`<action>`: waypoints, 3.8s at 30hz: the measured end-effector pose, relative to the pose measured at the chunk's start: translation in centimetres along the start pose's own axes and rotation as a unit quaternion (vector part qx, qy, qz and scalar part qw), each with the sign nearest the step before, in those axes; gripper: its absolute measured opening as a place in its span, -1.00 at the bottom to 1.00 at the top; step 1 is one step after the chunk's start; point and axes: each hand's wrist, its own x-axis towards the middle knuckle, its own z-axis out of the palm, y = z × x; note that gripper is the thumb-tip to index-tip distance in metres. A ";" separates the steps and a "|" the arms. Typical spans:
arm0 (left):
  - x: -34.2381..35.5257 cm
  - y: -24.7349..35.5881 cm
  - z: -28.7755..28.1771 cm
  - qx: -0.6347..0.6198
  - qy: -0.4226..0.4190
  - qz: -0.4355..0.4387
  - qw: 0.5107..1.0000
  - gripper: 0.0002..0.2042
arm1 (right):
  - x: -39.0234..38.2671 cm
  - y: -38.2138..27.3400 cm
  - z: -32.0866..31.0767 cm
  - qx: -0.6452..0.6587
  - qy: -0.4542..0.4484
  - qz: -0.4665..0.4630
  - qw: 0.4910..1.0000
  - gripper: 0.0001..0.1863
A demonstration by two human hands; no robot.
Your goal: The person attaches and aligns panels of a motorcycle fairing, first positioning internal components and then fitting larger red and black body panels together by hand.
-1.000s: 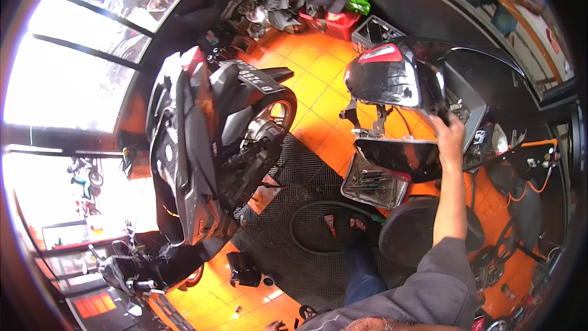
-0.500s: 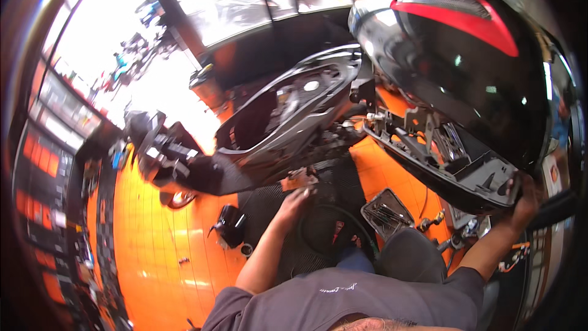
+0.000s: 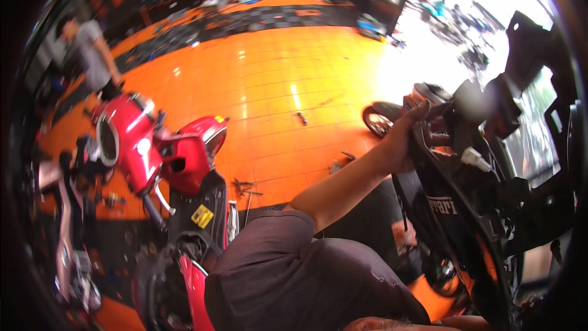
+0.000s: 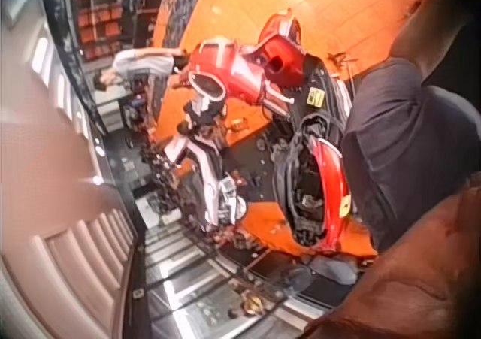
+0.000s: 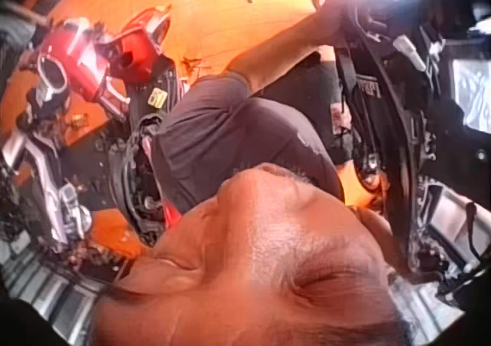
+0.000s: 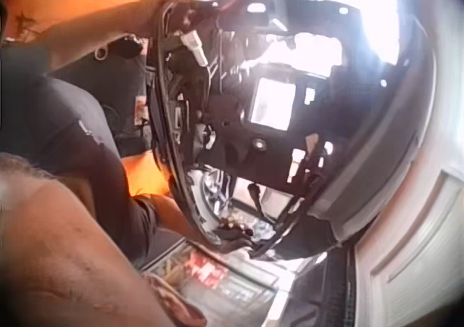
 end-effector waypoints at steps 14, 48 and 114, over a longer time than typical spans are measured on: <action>-4.0 32.7 -1.3 0.246 0.117 0.323 0.907 -0.64 | 5.4 4.0 42.9 0.133 -0.304 -0.016 0.943 -0.68; -13.9 75.3 -29.0 0.605 0.635 0.355 0.325 -0.65 | -42.8 23.3 134.8 0.047 -0.899 0.195 0.390 -0.63; -30.4 57.4 -29.4 0.024 0.712 0.652 -0.260 -0.75 | -98.2 23.0 125.4 -0.397 -0.848 0.214 -0.278 -0.35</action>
